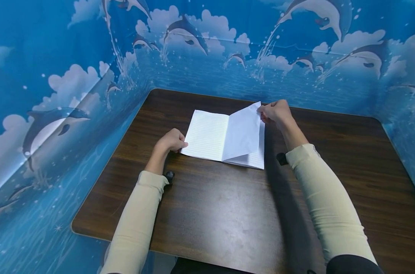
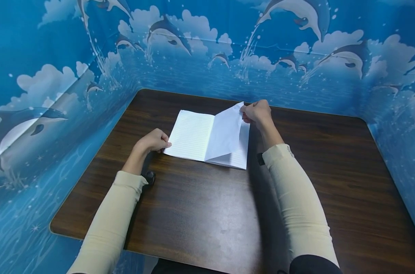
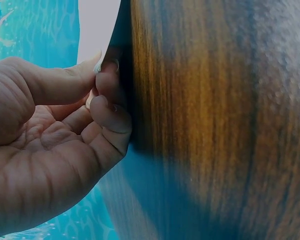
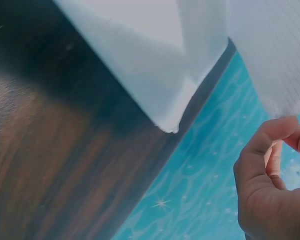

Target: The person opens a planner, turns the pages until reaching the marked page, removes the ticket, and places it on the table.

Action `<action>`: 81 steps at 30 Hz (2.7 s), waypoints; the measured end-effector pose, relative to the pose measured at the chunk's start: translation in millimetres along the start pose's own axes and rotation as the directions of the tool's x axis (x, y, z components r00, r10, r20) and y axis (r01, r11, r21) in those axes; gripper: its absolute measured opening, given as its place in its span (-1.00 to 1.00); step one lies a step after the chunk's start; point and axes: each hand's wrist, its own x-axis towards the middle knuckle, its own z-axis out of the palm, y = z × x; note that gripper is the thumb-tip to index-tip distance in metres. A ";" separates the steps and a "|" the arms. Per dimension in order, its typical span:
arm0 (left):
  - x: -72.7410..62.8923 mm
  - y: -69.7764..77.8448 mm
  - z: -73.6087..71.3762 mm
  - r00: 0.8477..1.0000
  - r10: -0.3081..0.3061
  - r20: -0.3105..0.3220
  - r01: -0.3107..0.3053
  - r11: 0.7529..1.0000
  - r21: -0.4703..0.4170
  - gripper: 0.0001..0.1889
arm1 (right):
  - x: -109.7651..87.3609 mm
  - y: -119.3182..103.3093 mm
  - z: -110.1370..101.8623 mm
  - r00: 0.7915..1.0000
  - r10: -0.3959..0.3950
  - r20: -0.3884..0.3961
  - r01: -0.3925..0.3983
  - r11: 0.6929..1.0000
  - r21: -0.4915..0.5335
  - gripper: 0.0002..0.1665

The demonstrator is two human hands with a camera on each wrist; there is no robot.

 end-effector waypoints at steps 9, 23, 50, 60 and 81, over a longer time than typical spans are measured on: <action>1.0 -0.7 0.5 1.000 -0.015 -0.005 0.015 1.000 0.004 -0.48 | -11.5 -26.8 11.1 0.998 -0.047 0.033 0.044 0.996 0.073 -0.72; 2.3 -2.8 -1.8 1.000 0.002 -0.014 -0.002 1.000 0.023 -0.47 | -24.8 -63.0 46.9 0.988 -0.147 0.044 0.138 0.977 0.162 -0.74; 1.5 -1.0 -1.5 1.000 0.015 0.007 -0.015 0.998 0.067 -0.39 | -17.1 -92.9 138.6 0.964 -0.186 0.191 0.143 0.965 0.220 -0.70; 6.3 2.2 -2.1 1.000 -0.017 -0.021 0.018 0.997 0.072 -0.42 | 2.9 -83.9 189.1 0.976 -0.145 0.161 0.130 0.986 0.100 -0.74; 3.4 -1.6 2.0 0.999 -0.003 -0.052 -0.001 0.997 -0.075 -0.46 | 42.0 -49.5 245.8 0.982 -0.173 0.072 0.186 0.952 -0.243 -0.89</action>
